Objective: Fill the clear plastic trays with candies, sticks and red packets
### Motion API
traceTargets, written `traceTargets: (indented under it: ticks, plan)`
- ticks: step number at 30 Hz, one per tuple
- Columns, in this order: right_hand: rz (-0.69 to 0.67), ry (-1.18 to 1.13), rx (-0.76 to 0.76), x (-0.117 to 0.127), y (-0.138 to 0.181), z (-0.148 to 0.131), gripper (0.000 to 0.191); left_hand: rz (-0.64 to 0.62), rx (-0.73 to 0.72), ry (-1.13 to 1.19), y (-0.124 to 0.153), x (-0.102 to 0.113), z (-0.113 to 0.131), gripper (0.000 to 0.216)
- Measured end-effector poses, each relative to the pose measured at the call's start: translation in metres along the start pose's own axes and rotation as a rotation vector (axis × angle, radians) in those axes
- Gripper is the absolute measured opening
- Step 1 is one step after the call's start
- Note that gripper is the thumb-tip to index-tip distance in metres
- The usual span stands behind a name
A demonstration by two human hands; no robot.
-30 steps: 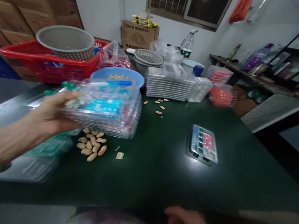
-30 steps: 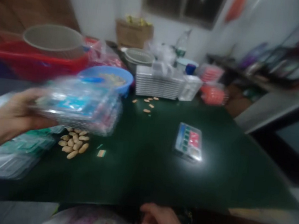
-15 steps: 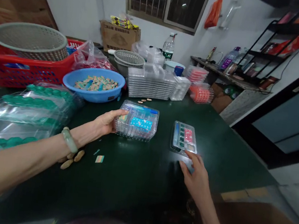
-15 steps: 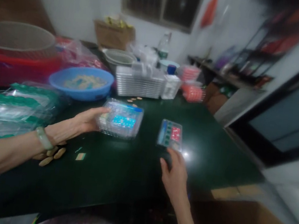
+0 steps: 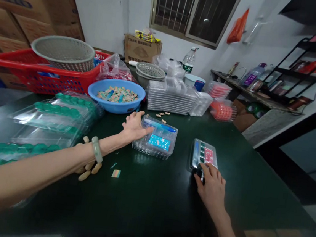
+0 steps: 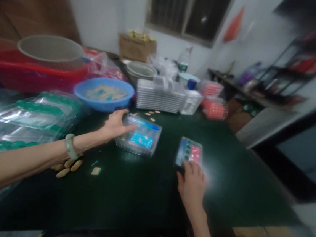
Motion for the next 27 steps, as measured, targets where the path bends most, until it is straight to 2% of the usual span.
traceTargets:
  ticks: [2,4,8,11,14,17,23,25,27]
  plan:
    - [0.018,0.001,0.008,-0.002,0.001,0.0,0.031,0.102,-0.221,-0.246,0.003,0.005,0.015,0.079]
    - [0.026,-0.001,0.012,-0.003,0.001,0.0,0.027,0.105,-0.444,-0.458,0.008,0.002,0.027,0.083]
    - [0.038,-0.002,-0.016,-0.004,0.001,0.001,0.022,-0.193,-0.745,-0.714,0.016,-0.02,0.036,0.106]
    - [0.047,0.0,-0.034,-0.004,0.0,0.004,0.019,-0.341,-0.783,-0.853,0.016,-0.031,0.039,0.113]
    - [0.054,0.004,-0.046,-0.007,-0.001,0.016,0.018,-0.366,-0.776,-0.871,0.012,-0.032,0.046,0.108]
    - [0.066,0.049,-0.077,-0.012,-0.002,0.038,0.019,-0.378,-0.779,-0.832,0.008,-0.031,0.049,0.103]
    - [0.126,0.166,-0.16,-0.022,0.001,0.081,0.024,-0.32,-0.767,-0.745,0.003,-0.018,0.061,0.099]
    - [0.121,0.194,-0.157,-0.024,0.002,0.084,0.027,-0.259,-0.789,-0.734,0.018,-0.009,0.071,0.098]
    - [0.093,0.212,-0.147,-0.027,0.004,0.085,0.03,-0.208,-0.821,-0.725,0.048,0.0,0.077,0.098]
Point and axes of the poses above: each hand's wrist, its own y-axis away from the middle knuckle, its own x-axis out of the back of the hand, z = x × y, the point moved 6 cm from there along -y, towards the middle knuckle, and after that the axes turned 9 degrees about x, right-handed, at the moved point
